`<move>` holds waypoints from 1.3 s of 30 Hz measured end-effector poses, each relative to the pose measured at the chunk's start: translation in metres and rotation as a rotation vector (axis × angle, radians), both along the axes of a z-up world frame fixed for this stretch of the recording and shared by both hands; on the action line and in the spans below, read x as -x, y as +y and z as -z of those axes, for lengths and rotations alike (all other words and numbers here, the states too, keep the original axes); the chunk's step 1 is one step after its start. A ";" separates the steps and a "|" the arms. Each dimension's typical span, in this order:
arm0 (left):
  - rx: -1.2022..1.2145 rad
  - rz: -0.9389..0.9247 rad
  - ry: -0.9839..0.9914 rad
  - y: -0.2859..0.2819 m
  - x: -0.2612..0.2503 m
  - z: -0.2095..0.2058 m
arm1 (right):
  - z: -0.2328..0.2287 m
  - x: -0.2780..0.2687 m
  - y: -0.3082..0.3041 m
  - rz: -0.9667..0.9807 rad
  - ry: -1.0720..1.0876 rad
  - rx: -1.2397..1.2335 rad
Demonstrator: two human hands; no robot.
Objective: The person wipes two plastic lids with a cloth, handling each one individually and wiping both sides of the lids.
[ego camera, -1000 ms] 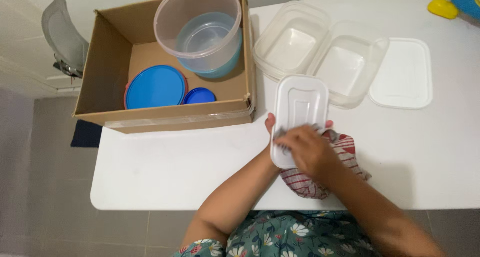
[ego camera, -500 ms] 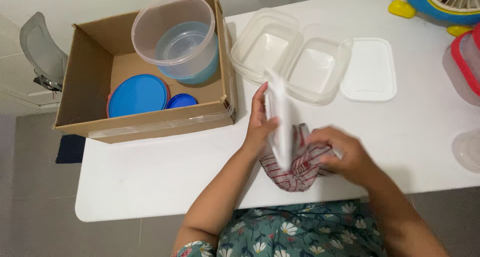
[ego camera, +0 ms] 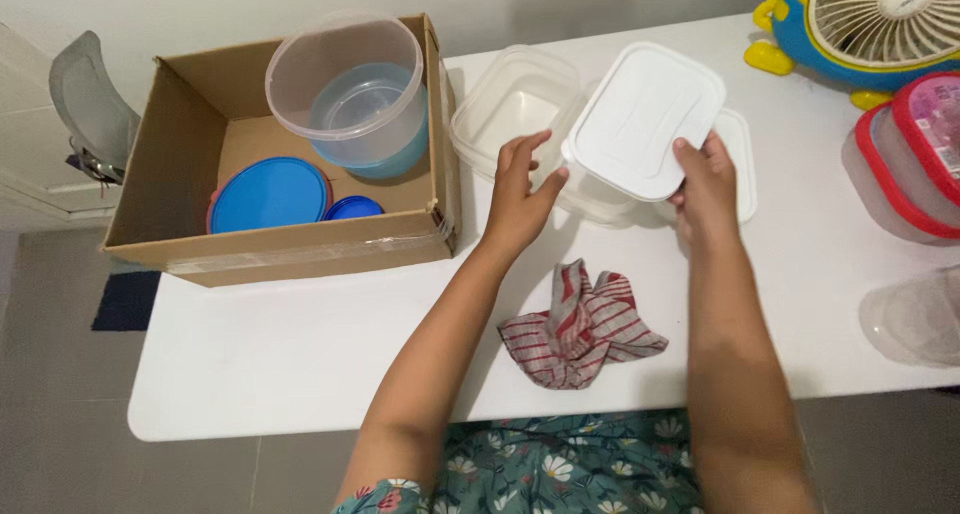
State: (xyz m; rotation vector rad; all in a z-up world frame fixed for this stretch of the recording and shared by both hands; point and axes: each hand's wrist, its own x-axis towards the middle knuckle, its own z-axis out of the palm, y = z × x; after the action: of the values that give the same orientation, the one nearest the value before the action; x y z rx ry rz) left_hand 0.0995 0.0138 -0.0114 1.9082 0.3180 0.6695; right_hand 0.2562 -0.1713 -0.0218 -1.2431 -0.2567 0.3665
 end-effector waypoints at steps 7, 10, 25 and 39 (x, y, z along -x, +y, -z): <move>0.092 -0.009 -0.003 -0.007 -0.010 0.043 | 0.018 0.007 0.008 0.040 0.013 0.206; 0.142 -0.011 -0.051 -0.011 -0.012 0.051 | 0.012 0.004 0.013 0.097 -0.011 0.308; 0.602 0.172 -0.221 -0.012 -0.013 0.089 | 0.008 0.002 -0.004 0.059 -0.037 0.380; 0.708 0.201 -0.234 -0.006 -0.012 0.098 | 0.005 0.004 -0.009 -0.042 -0.070 0.372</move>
State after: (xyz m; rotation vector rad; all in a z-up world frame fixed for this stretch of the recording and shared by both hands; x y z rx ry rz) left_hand 0.1114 0.0075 -0.1096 1.1561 0.1751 0.5424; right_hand 0.2518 -0.1805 -0.0268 -1.6198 -0.2833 0.4200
